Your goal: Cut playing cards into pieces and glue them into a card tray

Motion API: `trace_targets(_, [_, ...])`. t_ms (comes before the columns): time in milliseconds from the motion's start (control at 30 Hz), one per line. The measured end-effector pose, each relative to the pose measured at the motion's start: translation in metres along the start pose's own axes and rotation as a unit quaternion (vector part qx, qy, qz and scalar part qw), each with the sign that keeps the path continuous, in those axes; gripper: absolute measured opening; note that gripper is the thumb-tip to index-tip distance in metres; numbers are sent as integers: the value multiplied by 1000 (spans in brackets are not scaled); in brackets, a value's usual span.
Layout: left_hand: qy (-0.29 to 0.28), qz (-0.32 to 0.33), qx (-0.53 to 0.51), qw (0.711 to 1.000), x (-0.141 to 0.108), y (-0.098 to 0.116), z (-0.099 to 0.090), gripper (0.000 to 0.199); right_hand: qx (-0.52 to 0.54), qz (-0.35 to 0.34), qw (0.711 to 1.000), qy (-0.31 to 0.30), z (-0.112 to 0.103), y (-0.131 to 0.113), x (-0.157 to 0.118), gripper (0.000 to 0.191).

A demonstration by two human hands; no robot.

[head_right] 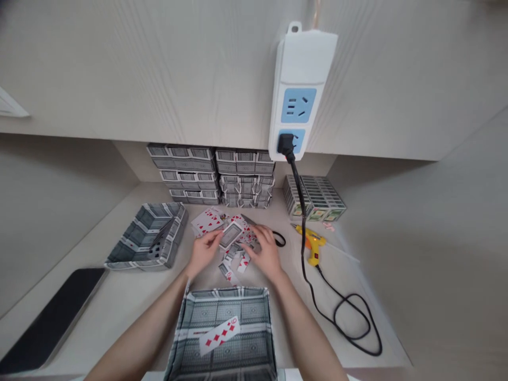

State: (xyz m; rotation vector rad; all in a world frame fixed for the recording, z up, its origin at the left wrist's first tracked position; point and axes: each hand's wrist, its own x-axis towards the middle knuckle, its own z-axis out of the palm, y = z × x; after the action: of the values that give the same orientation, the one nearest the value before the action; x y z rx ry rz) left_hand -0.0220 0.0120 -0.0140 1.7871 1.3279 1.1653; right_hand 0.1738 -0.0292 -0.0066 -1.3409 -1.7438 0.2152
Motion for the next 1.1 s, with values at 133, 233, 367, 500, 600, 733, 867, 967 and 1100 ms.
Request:
trace_targets(133, [-81,-42,-117,989,-4,5,10,29,38,8,998,-53,11,-11,-6,71])
trace_targets(233, [-126,-65,-170,975,-7,9,10,31,39,31,997,-53,16,-12,-9,75])
trace_targets(367, [-181,-59,-224,956,-10,13,9,38,77,51,995,-37,17,-12,-11,67])
trace_targets(500, [-181,-57,-227,955,-7,13,9,45,159,96,981,-49,21,-12,-13,53])
trace_targets(600, [-170,-55,-228,957,-4,11,9,47,230,142,961,-61,25,-12,-14,38])
trace_targets(733, [-155,-44,-239,958,-5,10,9,47,322,186,924,-92,27,-12,-13,34])
trace_targets(867, [-148,-58,-246,956,-6,10,11,47,362,191,904,-122,24,-14,-11,33])
trace_targets(967, [-133,-71,-227,962,-5,10,11,40,354,170,907,-152,20,-17,-10,29])
trace_targets(1100, [-94,-78,-222,967,-1,10,10,33,324,160,919,-158,18,-17,-9,26])
